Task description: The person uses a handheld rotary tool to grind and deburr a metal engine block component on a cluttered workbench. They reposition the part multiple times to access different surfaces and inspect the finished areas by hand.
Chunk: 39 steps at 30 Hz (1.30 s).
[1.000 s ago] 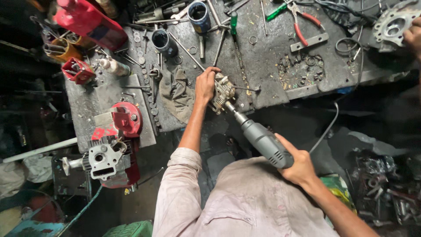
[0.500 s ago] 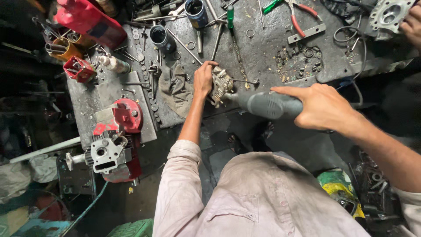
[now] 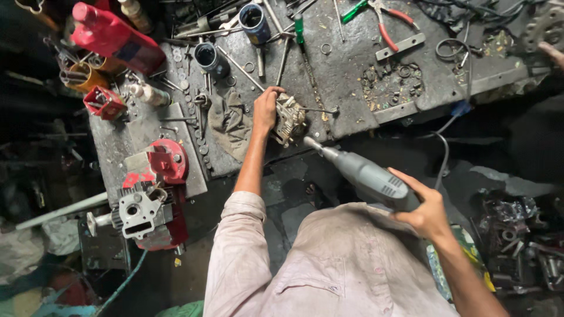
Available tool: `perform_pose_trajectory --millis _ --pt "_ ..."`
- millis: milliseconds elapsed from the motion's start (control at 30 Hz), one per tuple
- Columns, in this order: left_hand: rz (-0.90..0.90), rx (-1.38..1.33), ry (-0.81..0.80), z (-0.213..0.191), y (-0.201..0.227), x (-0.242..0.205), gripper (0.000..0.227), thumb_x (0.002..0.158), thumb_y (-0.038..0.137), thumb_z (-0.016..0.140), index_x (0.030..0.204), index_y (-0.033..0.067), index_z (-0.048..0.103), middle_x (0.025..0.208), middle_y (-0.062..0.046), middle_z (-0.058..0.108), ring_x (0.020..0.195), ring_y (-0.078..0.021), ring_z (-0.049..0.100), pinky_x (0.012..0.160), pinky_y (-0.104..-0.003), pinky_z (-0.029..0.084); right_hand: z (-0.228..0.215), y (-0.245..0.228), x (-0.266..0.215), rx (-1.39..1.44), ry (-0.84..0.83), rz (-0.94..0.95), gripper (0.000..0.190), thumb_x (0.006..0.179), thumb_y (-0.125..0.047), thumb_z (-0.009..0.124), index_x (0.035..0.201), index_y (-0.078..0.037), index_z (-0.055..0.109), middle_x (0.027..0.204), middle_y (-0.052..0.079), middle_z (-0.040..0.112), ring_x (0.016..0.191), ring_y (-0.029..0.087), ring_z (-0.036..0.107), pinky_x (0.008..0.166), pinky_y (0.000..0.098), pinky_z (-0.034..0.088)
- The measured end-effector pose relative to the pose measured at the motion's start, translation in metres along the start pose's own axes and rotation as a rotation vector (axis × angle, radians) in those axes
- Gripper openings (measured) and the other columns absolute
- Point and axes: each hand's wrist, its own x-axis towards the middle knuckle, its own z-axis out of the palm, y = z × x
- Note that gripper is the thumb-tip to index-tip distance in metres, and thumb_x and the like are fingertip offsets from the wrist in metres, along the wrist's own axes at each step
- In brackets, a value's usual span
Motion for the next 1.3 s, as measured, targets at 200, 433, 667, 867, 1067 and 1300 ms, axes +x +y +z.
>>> perform_pose_trajectory --millis 200,433,667,867,1067,1300 --pt "0.087 0.035 -0.001 0.004 -0.006 0.007 0.041 0.101 0.027 0.038 0.104 0.0062 0.073 0.092 -0.016 0.073 0.087 -0.0278 0.071 0.08 -0.038 0.052 0.034 -0.019 0.016 -0.118 0.005 -0.085 0.082 0.058 -0.003 0.078 0.138 -0.016 0.064 0.117 0.013 0.077 0.103 0.016 0.076 0.089 0.0295 0.056" --pt "0.144 0.059 0.013 0.003 -0.005 0.008 0.041 0.107 0.03 0.035 0.113 0.0077 0.068 0.107 -0.018 0.073 0.104 -0.0368 0.07 0.09 -0.042 0.052 0.07 -0.026 0.027 -0.293 -0.087 -0.022 0.082 0.058 -0.005 0.078 0.137 -0.025 0.066 0.098 0.017 0.079 0.084 0.019 0.075 0.078 0.0315 0.058" --pt "0.018 0.282 0.0 0.012 0.025 -0.001 0.049 0.106 0.04 0.033 0.127 0.0083 0.063 0.115 -0.024 0.068 0.105 -0.0463 0.062 0.091 -0.051 0.048 -0.027 0.035 0.009 -0.088 -0.021 -0.122 0.091 0.048 0.001 0.078 0.137 -0.008 0.065 0.124 0.011 0.073 0.108 0.017 0.067 0.097 0.03 0.049" --pt "-0.12 0.437 -0.28 -0.001 0.004 -0.009 0.063 0.106 0.053 0.024 0.136 0.0081 0.058 0.12 -0.026 0.067 0.113 -0.0492 0.059 0.095 -0.054 0.045 -0.061 0.078 -0.018 0.171 0.194 -0.031 0.093 0.049 -0.003 0.075 0.141 0.005 0.062 0.118 0.011 0.071 0.099 0.017 0.067 0.087 0.0325 0.056" --pt "-0.503 -0.213 -0.011 0.02 -0.021 -0.08 0.083 0.108 0.06 0.018 0.137 -0.0086 0.056 0.13 -0.028 0.062 0.128 -0.042 0.055 0.107 -0.047 0.042 -0.042 0.073 -0.015 0.205 0.318 -0.159 0.086 0.053 -0.005 0.077 0.136 0.009 0.061 0.118 0.011 0.071 0.103 0.017 0.069 0.099 0.0315 0.056" --pt "-0.441 0.211 0.001 0.032 -0.018 -0.058 0.09 0.101 0.062 0.013 0.116 -0.004 0.073 0.118 -0.033 0.069 0.122 -0.0478 0.058 0.103 -0.05 0.043 0.01 0.024 0.048 -0.419 0.343 -0.469 0.068 0.077 -0.009 0.081 0.143 -0.013 0.065 0.109 0.014 0.074 0.092 0.024 0.074 0.086 0.0321 0.058"
